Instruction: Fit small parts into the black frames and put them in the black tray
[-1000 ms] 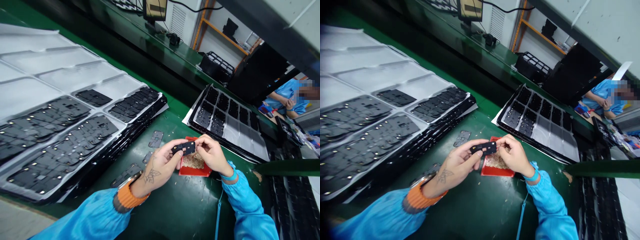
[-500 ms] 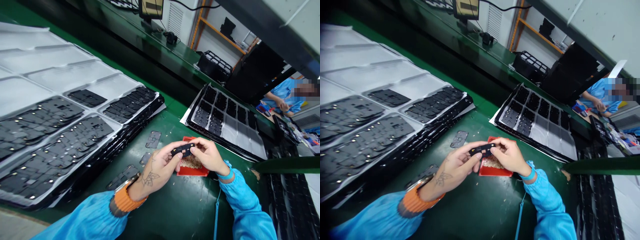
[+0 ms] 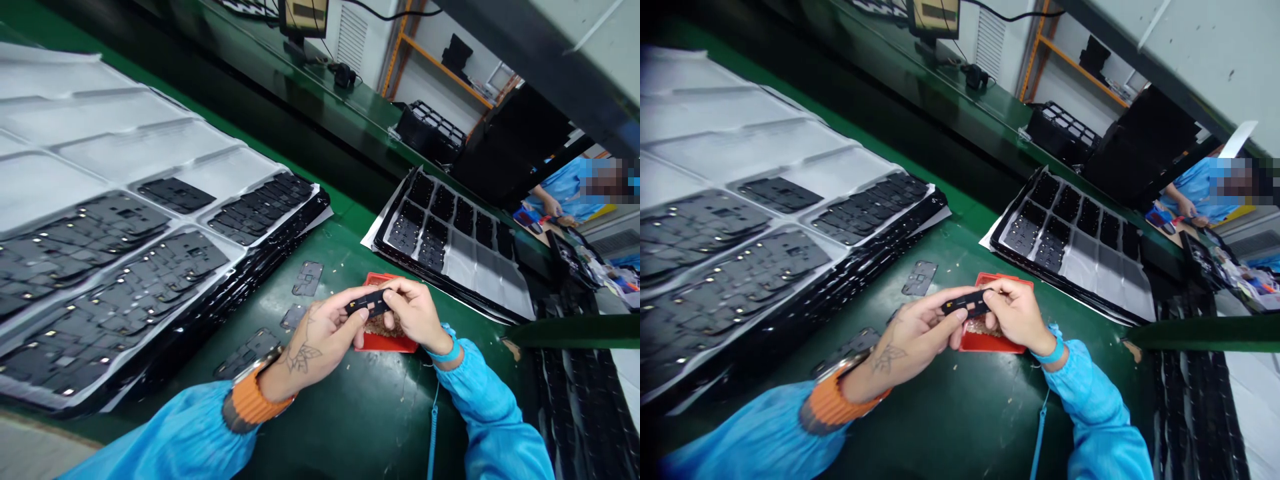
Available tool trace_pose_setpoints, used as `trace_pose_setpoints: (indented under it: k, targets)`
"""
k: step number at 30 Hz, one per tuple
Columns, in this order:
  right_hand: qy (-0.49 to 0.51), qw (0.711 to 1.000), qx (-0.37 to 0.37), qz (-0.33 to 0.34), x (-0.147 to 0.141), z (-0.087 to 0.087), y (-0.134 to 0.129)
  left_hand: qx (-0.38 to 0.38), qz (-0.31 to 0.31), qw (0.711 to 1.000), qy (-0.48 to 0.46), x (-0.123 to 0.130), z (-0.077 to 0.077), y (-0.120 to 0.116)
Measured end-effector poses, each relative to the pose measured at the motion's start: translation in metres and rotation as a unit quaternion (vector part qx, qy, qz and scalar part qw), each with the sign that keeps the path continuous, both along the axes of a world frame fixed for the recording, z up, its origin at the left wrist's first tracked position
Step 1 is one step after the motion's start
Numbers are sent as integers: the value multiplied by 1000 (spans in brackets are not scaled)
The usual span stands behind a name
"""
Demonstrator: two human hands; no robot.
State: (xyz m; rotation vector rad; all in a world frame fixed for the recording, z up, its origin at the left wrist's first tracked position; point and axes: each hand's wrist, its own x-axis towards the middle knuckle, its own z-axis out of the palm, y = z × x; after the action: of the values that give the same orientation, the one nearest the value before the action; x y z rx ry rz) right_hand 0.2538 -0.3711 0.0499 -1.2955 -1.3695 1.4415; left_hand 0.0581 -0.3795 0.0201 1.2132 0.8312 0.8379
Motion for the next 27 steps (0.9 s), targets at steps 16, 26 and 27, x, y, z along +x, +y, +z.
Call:
trace_pose_setpoints:
  k: [16,26,27]
  targets:
    - [-51,998,15,32,-4,10,-4,-151,-11,987,-52,0,-2,-1]
    - [-92,991,72,73,2,14,-3,-102,14,995,6,-6,-9,4]
    - [-99,989,66,92,3,15,-4,-107,22,994,24,-6,-10,5]
